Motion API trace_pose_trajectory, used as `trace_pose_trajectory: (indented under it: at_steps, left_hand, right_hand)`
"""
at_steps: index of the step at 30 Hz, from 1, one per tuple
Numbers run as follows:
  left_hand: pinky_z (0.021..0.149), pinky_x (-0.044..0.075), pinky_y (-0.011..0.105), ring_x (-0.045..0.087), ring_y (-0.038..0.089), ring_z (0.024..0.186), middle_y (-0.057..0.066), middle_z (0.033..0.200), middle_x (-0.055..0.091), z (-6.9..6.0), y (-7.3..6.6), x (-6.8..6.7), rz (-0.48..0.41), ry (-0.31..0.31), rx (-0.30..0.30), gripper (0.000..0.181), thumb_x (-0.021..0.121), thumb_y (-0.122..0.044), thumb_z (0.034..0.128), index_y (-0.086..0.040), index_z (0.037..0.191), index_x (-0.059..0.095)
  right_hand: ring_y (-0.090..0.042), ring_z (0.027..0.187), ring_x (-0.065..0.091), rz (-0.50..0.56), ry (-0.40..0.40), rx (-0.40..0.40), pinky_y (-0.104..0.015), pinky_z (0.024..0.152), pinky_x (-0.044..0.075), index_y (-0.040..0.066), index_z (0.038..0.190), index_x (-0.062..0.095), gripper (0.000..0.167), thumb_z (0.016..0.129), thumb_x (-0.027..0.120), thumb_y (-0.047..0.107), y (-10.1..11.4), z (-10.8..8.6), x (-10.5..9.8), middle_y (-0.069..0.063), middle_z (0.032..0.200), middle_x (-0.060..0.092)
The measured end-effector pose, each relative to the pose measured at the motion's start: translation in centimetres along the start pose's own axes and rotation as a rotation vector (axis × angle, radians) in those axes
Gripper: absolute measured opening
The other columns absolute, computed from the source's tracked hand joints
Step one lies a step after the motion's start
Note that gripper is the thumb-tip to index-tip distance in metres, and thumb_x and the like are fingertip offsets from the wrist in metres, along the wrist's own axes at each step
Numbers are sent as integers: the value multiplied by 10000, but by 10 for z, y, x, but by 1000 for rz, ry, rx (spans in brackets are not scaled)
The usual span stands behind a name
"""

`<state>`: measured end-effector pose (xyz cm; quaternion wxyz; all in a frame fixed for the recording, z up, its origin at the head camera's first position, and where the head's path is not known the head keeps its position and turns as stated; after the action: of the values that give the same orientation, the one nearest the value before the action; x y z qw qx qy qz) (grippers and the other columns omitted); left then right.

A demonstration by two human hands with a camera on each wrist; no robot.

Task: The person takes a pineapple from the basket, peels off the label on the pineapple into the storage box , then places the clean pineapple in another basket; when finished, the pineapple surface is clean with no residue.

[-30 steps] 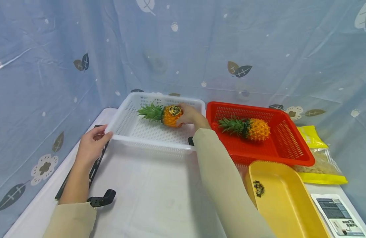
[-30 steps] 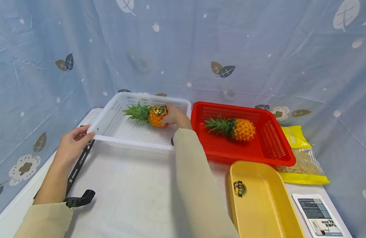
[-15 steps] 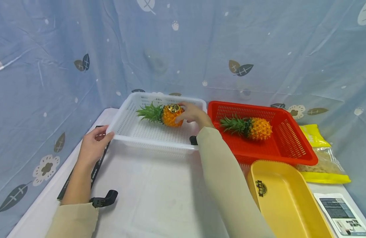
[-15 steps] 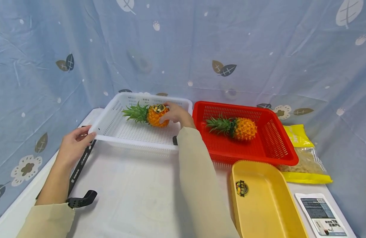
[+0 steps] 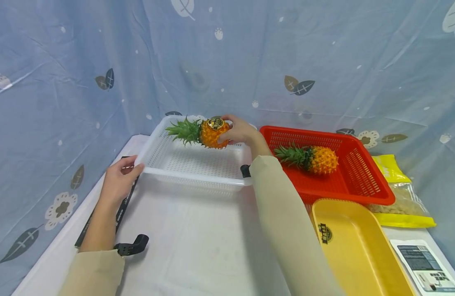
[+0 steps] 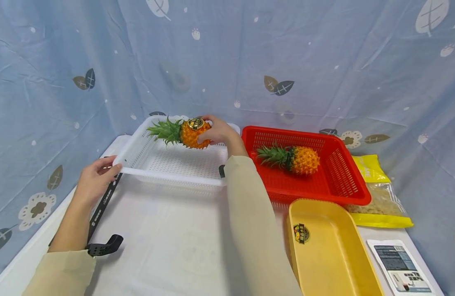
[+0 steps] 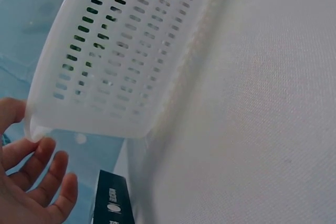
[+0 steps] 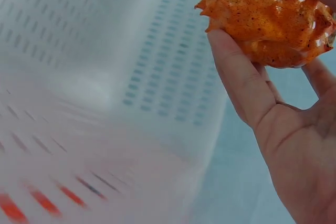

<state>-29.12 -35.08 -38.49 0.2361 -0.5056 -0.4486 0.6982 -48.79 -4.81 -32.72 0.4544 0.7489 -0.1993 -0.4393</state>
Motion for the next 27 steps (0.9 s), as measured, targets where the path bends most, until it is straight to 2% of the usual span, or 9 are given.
trace_pose_trajectory:
  at_steps: [5,7,11,14,22,27]
  left_hand:
    - [929,572,378,548,364,1276,246,1442,532,0,0,1,16,7,-4,607,586,-385,1047,-40,1532,469]
    - [903,566,345,547,364,1276,245,1443,532,0,1,0,24,5,-12,605,584,-383,1048,-42,1534,469]
    - [801,514,175,547,329,1249,237,1439,538,1,1,-2,22,0,-15,603,583,-390,1045,-53,1534,475]
    - [735,471,94,546,289,1226,227,1431,545,1,-1,0,20,0,-12,605,584,-399,1042,-59,1532,481]
    - [709,455,79,530,159,1122,194,1454,523,-1,-4,-2,29,-1,-27,605,567,-406,1047,-63,1537,473]
    - [750,459,122,528,192,1150,200,1482,503,-1,-2,0,49,36,-54,651,554,-465,1041,-83,1558,448]
  right_hand:
    - [-300,1157,605,-13,-14,-29,-468,1040,544,212,1589,344,876,851,796,80,13,-10,-6,-164,1432,484]
    - [-291,1102,606,-47,-10,-48,-459,1008,557,208,1576,364,864,841,799,83,19,-14,-5,-159,1385,526]
    - [-280,1018,604,-84,-13,-86,-436,920,567,202,1532,408,824,821,802,68,30,-23,-4,-142,1268,590]
    - [-283,1006,611,-86,-24,-93,-405,882,567,202,1518,418,812,818,806,63,37,-34,-8,-131,1240,595]
    - [-285,1106,617,-69,-44,-55,-397,940,585,207,1530,403,809,838,805,85,49,-67,-16,-119,1287,572]
    - [-280,1081,638,-59,-79,-45,-382,914,598,201,1518,416,796,837,816,101,50,-87,-22,-113,1245,593]
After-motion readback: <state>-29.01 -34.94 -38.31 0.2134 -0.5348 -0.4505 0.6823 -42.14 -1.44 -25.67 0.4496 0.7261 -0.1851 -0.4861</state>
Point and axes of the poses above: each hand's wrist, its own z-axis towards the middle knuckle, its own x-axis out of the palm, y = z × x, the point moved 10 cm from there along z, towards the middle knuckle
